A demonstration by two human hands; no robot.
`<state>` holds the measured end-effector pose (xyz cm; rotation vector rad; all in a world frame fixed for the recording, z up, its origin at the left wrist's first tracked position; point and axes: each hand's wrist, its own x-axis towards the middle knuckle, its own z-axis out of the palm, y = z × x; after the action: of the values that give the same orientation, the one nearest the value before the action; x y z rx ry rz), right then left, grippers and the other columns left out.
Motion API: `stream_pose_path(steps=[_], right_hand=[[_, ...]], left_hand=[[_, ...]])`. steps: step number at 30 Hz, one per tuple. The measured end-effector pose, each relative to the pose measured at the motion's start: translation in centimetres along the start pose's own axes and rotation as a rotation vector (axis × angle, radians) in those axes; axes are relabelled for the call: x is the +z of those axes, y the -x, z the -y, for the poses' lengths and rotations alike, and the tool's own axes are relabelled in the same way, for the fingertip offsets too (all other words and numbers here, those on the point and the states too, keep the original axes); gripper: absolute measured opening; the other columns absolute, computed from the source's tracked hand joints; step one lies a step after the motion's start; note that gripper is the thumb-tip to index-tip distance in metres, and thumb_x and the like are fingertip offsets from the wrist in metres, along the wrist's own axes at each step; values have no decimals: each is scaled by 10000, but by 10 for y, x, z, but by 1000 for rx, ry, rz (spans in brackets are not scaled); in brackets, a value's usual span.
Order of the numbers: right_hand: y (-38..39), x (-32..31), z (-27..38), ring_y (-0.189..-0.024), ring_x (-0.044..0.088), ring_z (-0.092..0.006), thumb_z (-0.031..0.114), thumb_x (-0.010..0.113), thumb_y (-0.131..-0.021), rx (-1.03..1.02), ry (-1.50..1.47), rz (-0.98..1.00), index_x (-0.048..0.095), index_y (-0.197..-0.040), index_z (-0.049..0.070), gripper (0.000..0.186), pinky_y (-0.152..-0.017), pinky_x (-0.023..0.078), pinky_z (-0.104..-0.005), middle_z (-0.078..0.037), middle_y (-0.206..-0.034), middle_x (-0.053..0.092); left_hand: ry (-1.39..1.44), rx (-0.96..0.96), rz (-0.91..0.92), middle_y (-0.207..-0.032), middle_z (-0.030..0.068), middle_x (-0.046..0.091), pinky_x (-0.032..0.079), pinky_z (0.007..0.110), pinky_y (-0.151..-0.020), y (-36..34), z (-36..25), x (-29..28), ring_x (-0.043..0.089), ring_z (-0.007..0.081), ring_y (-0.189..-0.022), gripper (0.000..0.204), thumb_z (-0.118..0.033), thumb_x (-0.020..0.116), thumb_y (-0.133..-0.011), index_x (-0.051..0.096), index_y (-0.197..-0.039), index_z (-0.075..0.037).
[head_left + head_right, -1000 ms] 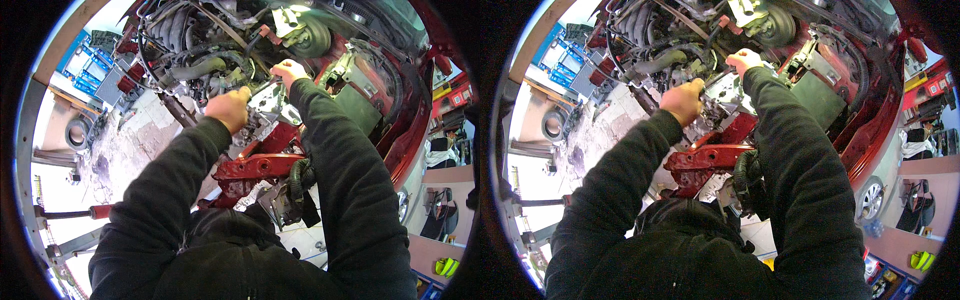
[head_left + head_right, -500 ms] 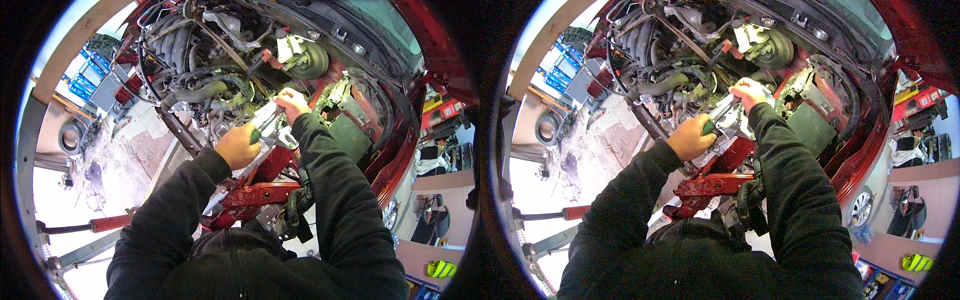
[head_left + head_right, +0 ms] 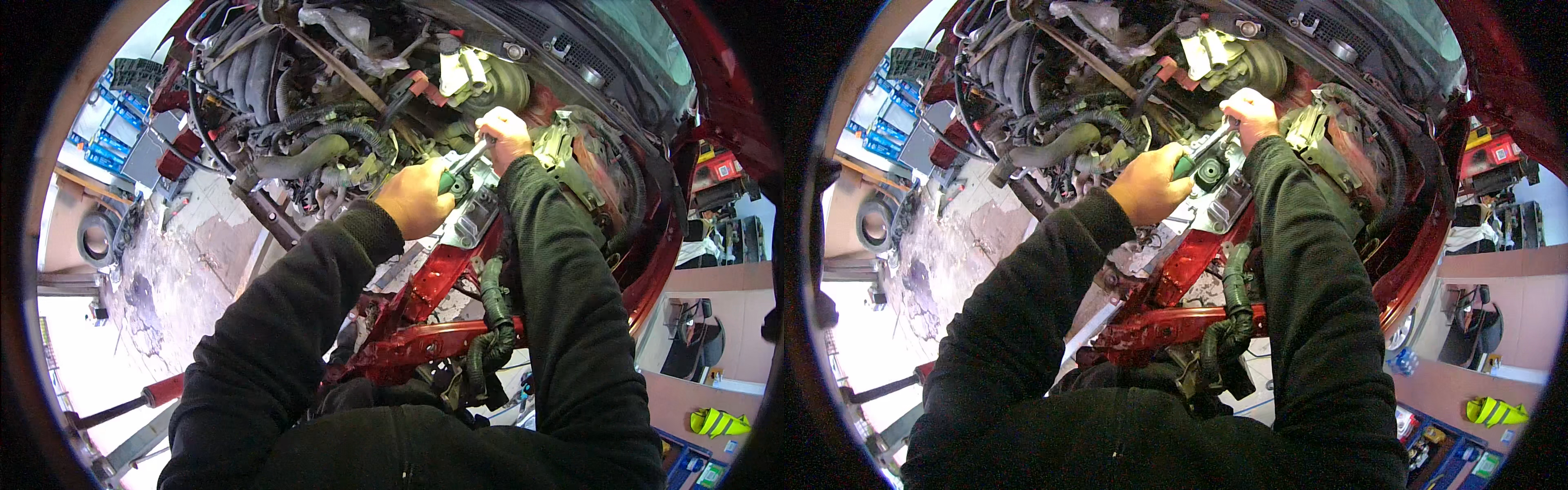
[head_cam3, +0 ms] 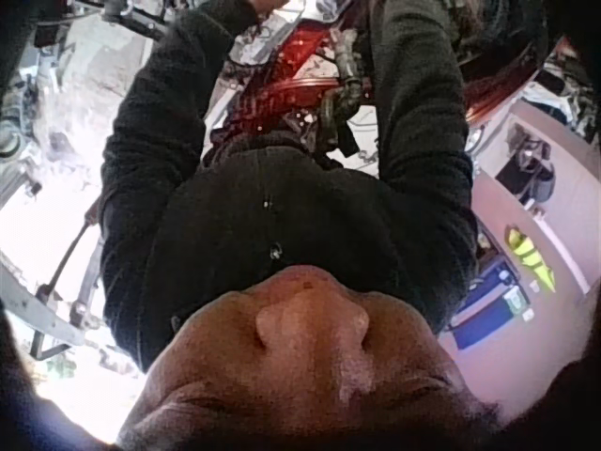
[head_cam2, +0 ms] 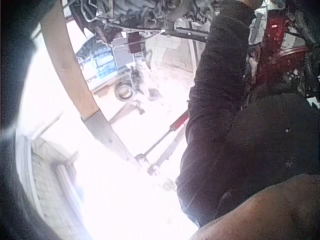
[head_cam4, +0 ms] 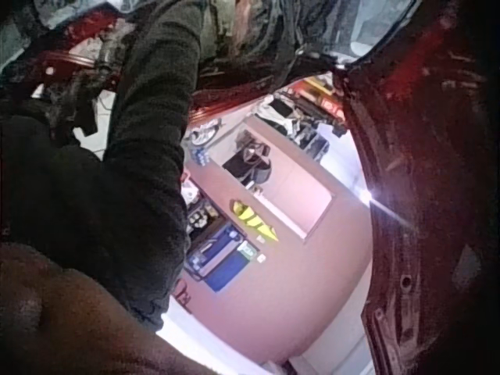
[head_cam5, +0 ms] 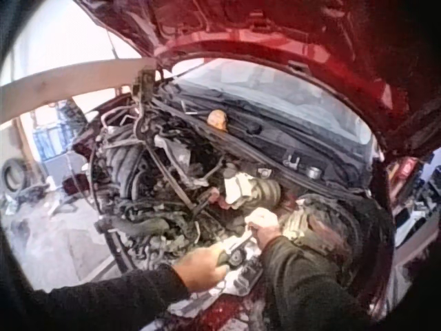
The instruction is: The person retrieves a socket wrench from a tool cart and uses it to loosen bolts on a car engine. They then use a hydraulic engine hoist to lift the engine slightly while continuing to adjust components with the wrench.
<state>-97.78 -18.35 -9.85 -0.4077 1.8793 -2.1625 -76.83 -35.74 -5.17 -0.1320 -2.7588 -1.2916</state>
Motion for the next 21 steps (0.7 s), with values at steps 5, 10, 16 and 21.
stream_pose_path(steps=[5,10,16,21], right_hand=[[-12,-9,-19,-650,614,-165,35,750,-840,-5,34,56,651,-798,51,109,-645,491,-299,-46,-735,628],[-14,-11,-10,-678,621,-154,49,733,-858,96,88,78,655,-807,50,94,-659,487,-289,-38,-753,636],[-21,-25,6,-716,648,-149,129,676,-920,-27,880,243,663,-874,56,88,-709,531,-318,-47,-760,646],[-13,-24,13,-866,711,-367,161,612,-987,-537,1769,374,692,-952,31,156,-766,567,-461,-167,-863,675]], left_hand=[[106,-58,8,-1066,313,710,539,574,-928,-10,18,22,676,514,-1046,381,-238,661,-897,592,-1188,-2],[270,-100,36,-1089,325,704,543,547,-924,-4,22,46,687,507,-1053,430,-238,652,-936,558,-1277,6],[372,-129,136,-1116,329,695,553,509,-904,23,-13,56,711,479,-1023,716,-180,673,-918,382,-1557,-39],[-319,-86,-12,-1022,260,695,587,578,-764,-16,15,3,718,484,-890,243,-138,570,-949,567,-1176,-52]])
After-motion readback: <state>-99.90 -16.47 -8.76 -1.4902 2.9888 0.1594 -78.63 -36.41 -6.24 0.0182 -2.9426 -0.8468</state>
